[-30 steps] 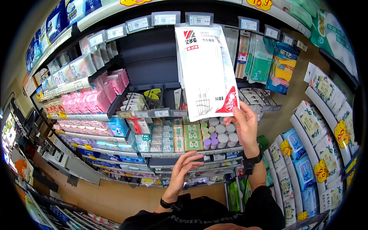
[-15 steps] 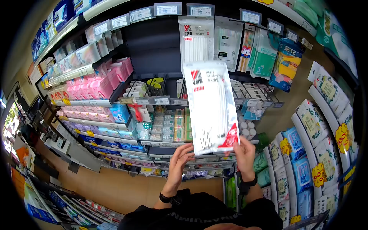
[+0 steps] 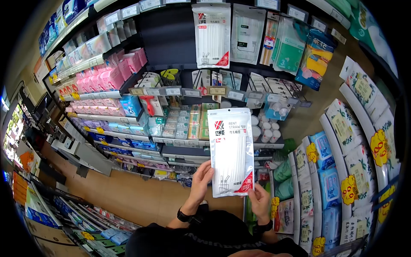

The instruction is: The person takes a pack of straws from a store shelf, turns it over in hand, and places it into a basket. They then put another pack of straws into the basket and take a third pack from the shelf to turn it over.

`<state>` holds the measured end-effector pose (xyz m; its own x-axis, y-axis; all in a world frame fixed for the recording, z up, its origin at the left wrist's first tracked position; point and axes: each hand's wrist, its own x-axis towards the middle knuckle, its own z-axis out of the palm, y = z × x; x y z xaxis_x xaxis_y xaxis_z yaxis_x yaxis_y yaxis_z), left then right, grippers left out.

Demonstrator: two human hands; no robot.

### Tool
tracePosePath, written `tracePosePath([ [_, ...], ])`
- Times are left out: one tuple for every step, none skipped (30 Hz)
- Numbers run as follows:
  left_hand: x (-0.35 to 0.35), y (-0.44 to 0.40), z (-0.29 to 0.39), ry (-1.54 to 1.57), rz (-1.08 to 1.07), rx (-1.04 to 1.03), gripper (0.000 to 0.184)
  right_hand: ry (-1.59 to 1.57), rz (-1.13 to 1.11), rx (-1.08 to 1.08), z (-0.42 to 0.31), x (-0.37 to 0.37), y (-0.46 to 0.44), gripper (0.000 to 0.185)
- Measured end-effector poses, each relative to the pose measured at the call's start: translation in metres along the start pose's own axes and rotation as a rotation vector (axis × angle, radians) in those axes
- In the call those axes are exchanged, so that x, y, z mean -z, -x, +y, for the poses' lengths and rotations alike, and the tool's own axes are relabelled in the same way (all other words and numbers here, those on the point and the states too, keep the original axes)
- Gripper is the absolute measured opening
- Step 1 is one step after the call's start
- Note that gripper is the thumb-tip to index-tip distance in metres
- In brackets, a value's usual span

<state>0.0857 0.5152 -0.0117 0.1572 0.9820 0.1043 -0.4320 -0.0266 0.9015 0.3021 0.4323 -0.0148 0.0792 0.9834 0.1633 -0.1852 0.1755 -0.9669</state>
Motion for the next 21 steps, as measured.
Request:
tracePosePath([
  [-0.007, 0.007, 0.002, 0.027, 0.009, -0.029, 0.034, -0.013, -0.009, -0.044, 0.001, 0.005, 0.009, 0.023],
  [-0.01, 0.011, 0.002, 0.026, 0.008, -0.023, 0.034, -0.014, -0.005, -0.048, 0.001, 0.007, 0.016, 0.023],
  [-0.013, 0.017, 0.002, 0.027, 0.022, -0.005, 0.032, 0.027, 0.011, -0.02, 0.002, 0.008, 0.023, 0.023],
  [-0.015, 0.023, 0.002, 0.028, 0.036, 0.014, 0.031, 0.067, 0.028, 0.008, 0.004, 0.01, 0.031, 0.023],
  [-0.019, 0.029, 0.003, 0.006, 0.03, -0.005, 0.029, 0.081, -0.023, 0.012, 0.005, 0.016, 0.037, 0.028],
  [-0.02, 0.037, 0.0, 0.003, 0.028, 0.005, 0.029, 0.078, -0.016, 0.005, 0.003, 0.018, 0.045, 0.028],
  [-0.021, 0.043, -0.002, -0.004, 0.034, 0.017, 0.029, 0.091, -0.044, 0.009, -0.001, 0.019, 0.05, 0.034],
  [-0.022, 0.05, -0.004, -0.011, 0.041, 0.027, 0.029, 0.102, -0.074, 0.012, -0.005, 0.019, 0.054, 0.039],
  [-0.025, 0.057, -0.004, -0.017, 0.044, 0.029, 0.028, 0.097, -0.072, 0.004, -0.009, 0.02, 0.059, 0.039],
  [-0.029, 0.064, -0.004, -0.022, 0.049, 0.035, 0.028, 0.142, -0.096, 0.036, -0.013, 0.021, 0.063, 0.044],
  [-0.033, 0.07, -0.003, -0.023, 0.052, 0.035, 0.028, 0.186, -0.122, 0.068, -0.017, 0.021, 0.067, 0.048],
  [-0.036, 0.078, -0.003, -0.023, 0.057, 0.036, 0.028, 0.181, -0.127, 0.056, -0.019, 0.022, 0.072, 0.048],
  [-0.038, 0.085, -0.003, -0.024, 0.07, 0.042, 0.028, 0.14, -0.117, 0.051, -0.021, 0.023, 0.077, 0.051],
  [-0.039, 0.092, -0.003, -0.051, 0.063, 0.036, 0.027, 0.101, -0.109, 0.048, -0.023, 0.025, 0.08, 0.054],
  [-0.041, 0.1, -0.004, -0.077, 0.058, 0.032, 0.027, 0.099, -0.12, 0.034, -0.025, 0.027, 0.084, 0.054],
  [-0.045, 0.108, -0.004, -0.077, 0.074, 0.037, 0.027, 0.113, -0.13, 0.048, -0.027, 0.029, 0.087, 0.055],
  [-0.048, 0.115, -0.003, -0.067, 0.09, 0.041, 0.027, 0.126, -0.139, 0.064, -0.028, 0.03, 0.09, 0.056],
  [-0.051, 0.122, -0.003, -0.059, 0.103, 0.043, 0.027, 0.119, -0.148, 0.057, -0.028, 0.031, 0.093, 0.056],
  [-0.051, 0.129, -0.005, -0.064, 0.112, 0.046, 0.027, 0.126, -0.141, 0.059, -0.028, 0.032, 0.097, 0.056],
  [-0.051, 0.134, -0.008, -0.073, 0.111, 0.033, 0.027, 0.135, -0.133, 0.065, -0.028, 0.033, 0.1, 0.056],
  [-0.051, 0.138, -0.01, -0.082, 0.106, 0.019, 0.027, 0.137, -0.13, 0.059, -0.028, 0.034, 0.103, 0.054],
])
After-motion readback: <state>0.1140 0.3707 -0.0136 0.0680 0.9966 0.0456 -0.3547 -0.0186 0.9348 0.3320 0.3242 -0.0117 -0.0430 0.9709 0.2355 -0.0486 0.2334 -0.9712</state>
